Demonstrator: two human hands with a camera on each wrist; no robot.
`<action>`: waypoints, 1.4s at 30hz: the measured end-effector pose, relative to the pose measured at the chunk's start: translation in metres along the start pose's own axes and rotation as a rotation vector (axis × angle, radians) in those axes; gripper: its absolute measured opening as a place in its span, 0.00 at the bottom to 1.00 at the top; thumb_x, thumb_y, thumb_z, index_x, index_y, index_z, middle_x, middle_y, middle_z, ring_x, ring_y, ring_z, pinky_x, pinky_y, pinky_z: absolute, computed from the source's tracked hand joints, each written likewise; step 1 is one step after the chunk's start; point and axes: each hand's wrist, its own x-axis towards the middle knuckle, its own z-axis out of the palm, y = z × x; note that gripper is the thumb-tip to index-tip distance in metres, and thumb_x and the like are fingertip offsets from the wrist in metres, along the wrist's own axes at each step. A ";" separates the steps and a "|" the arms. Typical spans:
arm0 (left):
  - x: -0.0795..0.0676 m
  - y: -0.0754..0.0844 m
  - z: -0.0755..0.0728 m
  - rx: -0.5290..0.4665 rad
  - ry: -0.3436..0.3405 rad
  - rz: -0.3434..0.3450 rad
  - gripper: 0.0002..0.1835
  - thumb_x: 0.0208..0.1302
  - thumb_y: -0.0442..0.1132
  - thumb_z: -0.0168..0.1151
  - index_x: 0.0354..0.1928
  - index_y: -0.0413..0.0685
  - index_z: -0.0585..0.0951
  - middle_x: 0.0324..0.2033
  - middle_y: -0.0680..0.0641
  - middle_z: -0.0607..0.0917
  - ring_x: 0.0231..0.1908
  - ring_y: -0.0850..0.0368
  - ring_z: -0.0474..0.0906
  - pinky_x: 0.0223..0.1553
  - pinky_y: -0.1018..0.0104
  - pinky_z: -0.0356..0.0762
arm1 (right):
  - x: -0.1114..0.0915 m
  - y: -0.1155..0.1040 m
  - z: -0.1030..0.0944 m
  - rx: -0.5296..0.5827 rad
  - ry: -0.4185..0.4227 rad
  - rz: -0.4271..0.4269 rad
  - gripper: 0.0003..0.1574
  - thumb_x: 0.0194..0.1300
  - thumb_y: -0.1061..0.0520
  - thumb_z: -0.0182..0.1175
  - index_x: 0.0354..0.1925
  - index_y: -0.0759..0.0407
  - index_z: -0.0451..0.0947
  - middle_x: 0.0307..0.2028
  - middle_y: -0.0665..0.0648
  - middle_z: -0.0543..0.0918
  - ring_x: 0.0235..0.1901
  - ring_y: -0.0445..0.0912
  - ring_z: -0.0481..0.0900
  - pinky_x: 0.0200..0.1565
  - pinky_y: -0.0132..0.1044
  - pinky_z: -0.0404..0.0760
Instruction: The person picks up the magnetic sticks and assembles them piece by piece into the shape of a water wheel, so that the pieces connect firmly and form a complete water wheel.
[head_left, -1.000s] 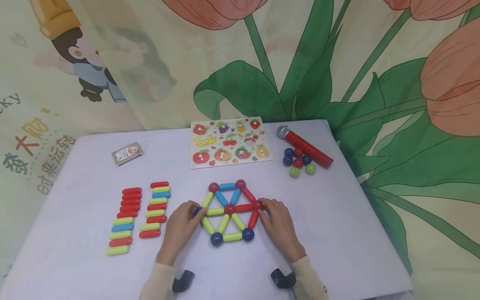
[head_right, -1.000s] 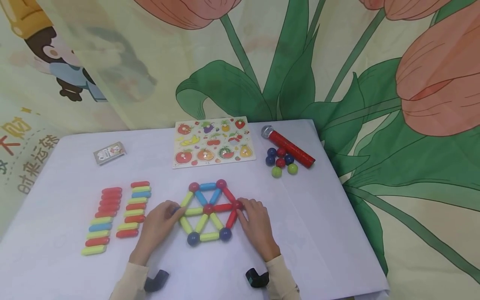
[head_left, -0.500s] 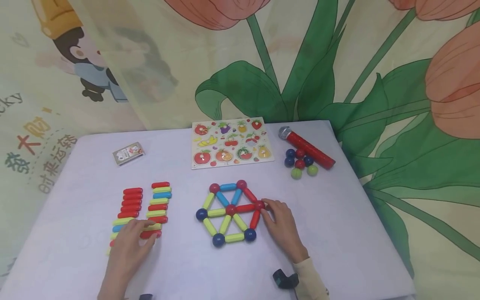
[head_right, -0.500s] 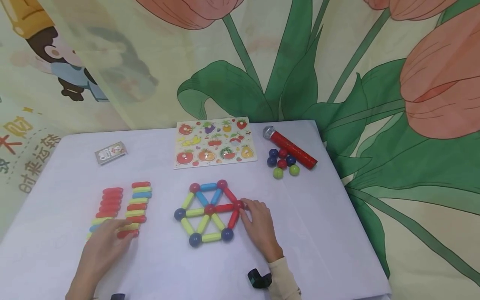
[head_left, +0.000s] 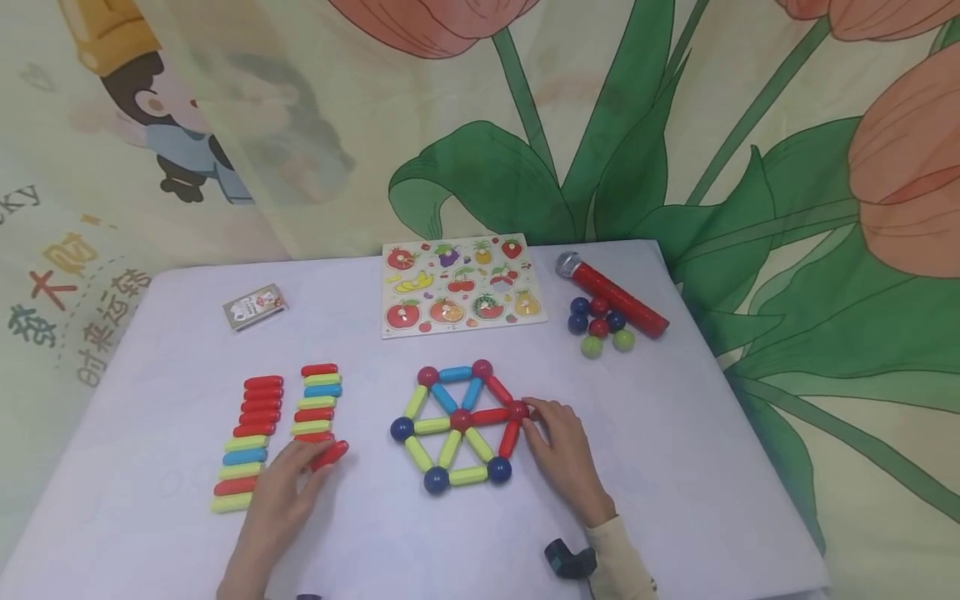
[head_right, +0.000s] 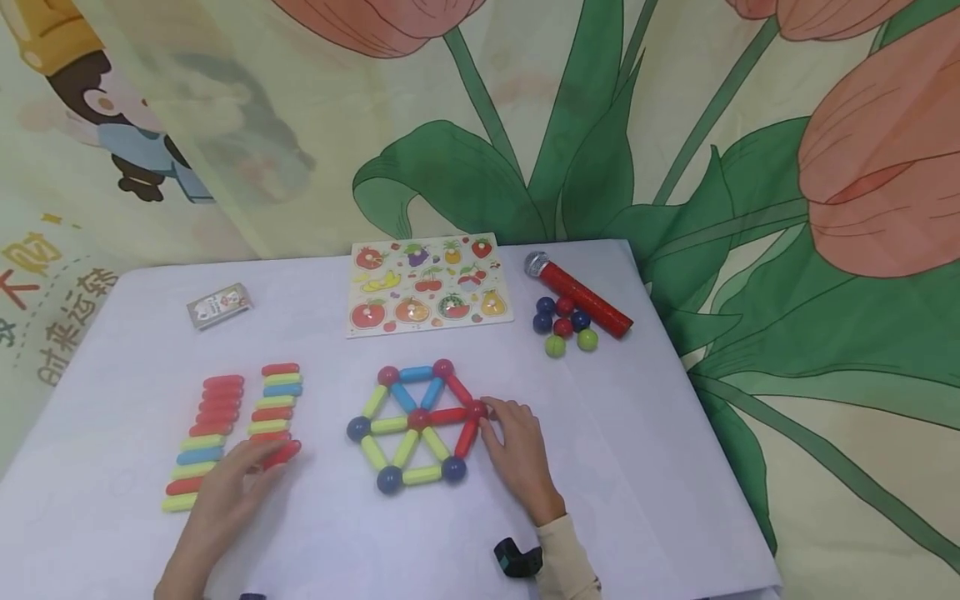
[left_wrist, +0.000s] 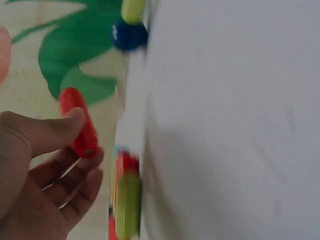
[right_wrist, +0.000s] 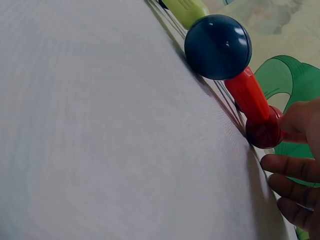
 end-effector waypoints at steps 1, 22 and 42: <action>0.004 0.007 0.005 -0.046 0.024 0.024 0.24 0.56 0.33 0.69 0.56 0.45 0.78 0.47 0.45 0.82 0.47 0.49 0.78 0.47 0.49 0.80 | 0.000 0.000 0.000 0.004 0.003 -0.001 0.23 0.64 0.54 0.62 0.58 0.51 0.75 0.39 0.48 0.80 0.40 0.44 0.71 0.43 0.40 0.73; 0.062 0.097 0.085 -0.421 -0.103 0.305 0.17 0.55 0.34 0.70 0.47 0.51 0.79 0.41 0.56 0.84 0.49 0.56 0.80 0.53 0.57 0.77 | -0.003 0.002 0.002 0.042 0.024 -0.016 0.21 0.64 0.55 0.62 0.56 0.50 0.77 0.36 0.46 0.79 0.39 0.41 0.71 0.41 0.39 0.73; 0.061 0.094 0.087 -0.458 -0.087 0.310 0.17 0.56 0.34 0.70 0.48 0.51 0.78 0.42 0.56 0.85 0.47 0.58 0.80 0.52 0.57 0.78 | 0.082 0.046 -0.041 -0.189 0.096 0.112 0.27 0.66 0.57 0.56 0.62 0.63 0.69 0.55 0.66 0.73 0.55 0.60 0.71 0.52 0.56 0.75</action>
